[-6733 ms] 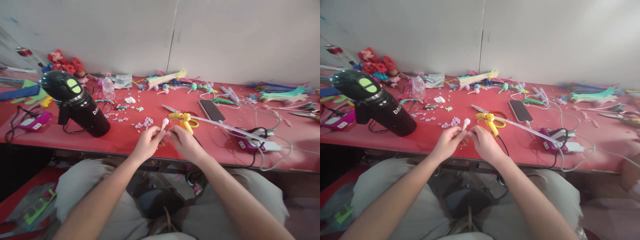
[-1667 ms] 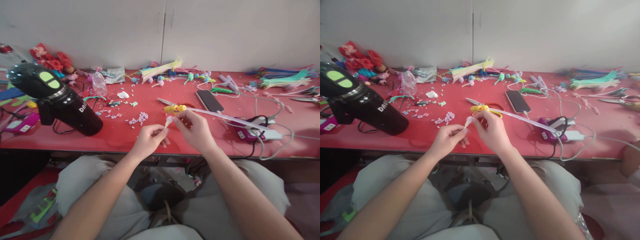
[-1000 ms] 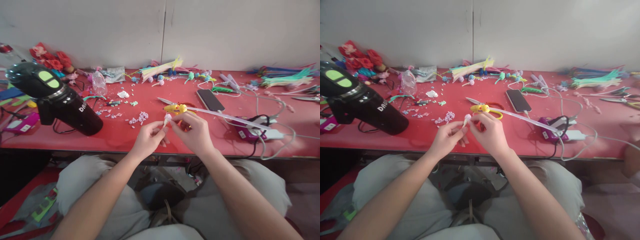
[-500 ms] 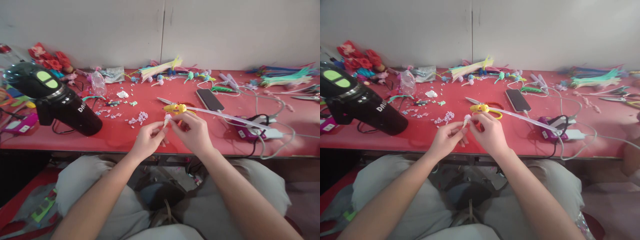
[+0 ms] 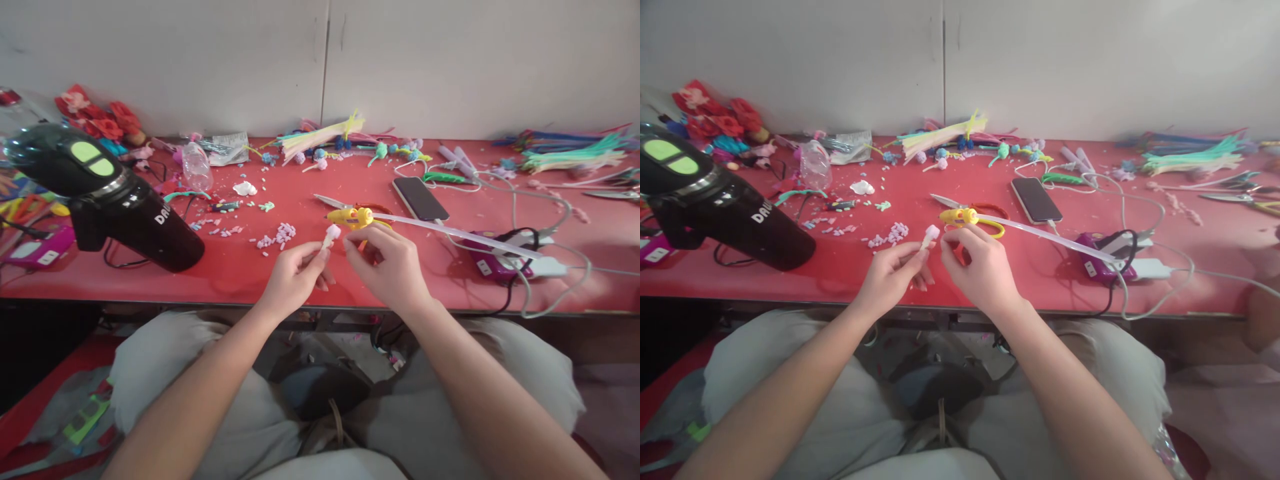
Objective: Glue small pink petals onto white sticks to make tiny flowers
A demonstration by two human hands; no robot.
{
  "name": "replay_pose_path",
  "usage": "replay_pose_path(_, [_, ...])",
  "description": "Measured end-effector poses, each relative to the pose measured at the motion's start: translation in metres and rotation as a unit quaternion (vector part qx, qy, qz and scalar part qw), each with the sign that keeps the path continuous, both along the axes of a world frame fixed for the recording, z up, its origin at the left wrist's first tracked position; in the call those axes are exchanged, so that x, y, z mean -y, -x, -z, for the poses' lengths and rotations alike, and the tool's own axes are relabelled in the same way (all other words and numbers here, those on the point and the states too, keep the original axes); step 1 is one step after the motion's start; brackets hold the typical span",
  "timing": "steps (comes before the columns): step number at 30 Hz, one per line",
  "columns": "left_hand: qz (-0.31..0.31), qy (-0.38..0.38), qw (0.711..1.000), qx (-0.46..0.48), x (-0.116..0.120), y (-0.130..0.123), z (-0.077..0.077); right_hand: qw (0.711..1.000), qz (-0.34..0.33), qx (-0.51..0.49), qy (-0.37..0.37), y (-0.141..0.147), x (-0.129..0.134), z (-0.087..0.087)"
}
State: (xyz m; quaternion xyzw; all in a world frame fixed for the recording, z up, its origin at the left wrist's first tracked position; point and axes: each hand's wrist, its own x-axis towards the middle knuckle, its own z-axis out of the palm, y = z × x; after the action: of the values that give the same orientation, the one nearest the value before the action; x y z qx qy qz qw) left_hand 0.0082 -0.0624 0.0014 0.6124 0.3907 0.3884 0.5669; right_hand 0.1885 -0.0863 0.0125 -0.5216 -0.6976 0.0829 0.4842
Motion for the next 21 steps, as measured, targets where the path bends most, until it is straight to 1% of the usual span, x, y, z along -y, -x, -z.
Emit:
replay_pose_path(1, [-0.006,0.000,1.000,0.001,-0.001,0.001,0.000,1.000,0.010,0.004,0.021,-0.003,0.000,0.000])
replay_pose_path(3, [-0.021,0.001,1.000,0.000,-0.005,0.003,0.001,0.994,0.048,0.034,0.097,-0.013,0.000,0.003])
replay_pose_path(5, [-0.034,0.000,0.999,-0.007,-0.008,0.005,0.002,0.973,0.105,0.082,0.190,-0.025,-0.003,0.007])
replay_pose_path(6, [-0.040,-0.003,0.999,-0.010,-0.010,0.006,0.003,0.960,0.134,0.099,0.223,-0.031,-0.005,0.010])
replay_pose_path(7, [-0.046,-0.007,0.999,-0.015,-0.011,0.007,0.003,0.952,0.160,0.108,0.240,-0.036,-0.008,0.013])
replay_pose_path(8, [-0.054,-0.014,0.998,-0.019,-0.012,0.008,0.003,0.947,0.182,0.109,0.241,-0.041,-0.012,0.017])
replay_pose_path(10, [-0.064,-0.037,0.997,-0.033,-0.014,0.009,0.003,0.950,0.203,0.101,0.216,-0.045,-0.020,0.025])
replay_pose_path(12, [-0.064,-0.069,0.994,-0.055,-0.014,0.012,0.002,0.957,0.191,0.105,0.191,-0.045,-0.030,0.034])
replay_pose_path(15, [-0.057,-0.100,0.990,-0.087,-0.015,0.016,0.000,0.959,0.163,0.138,0.187,-0.039,-0.047,0.046])
replay_pose_path(18, [-0.059,-0.078,0.991,-0.091,-0.019,0.020,0.001,0.964,0.165,0.112,0.176,-0.032,-0.061,0.054])
replay_pose_path(21, [-0.073,-0.046,0.992,-0.096,-0.028,0.023,0.006,0.971,0.143,0.032,0.191,-0.027,-0.066,0.058])
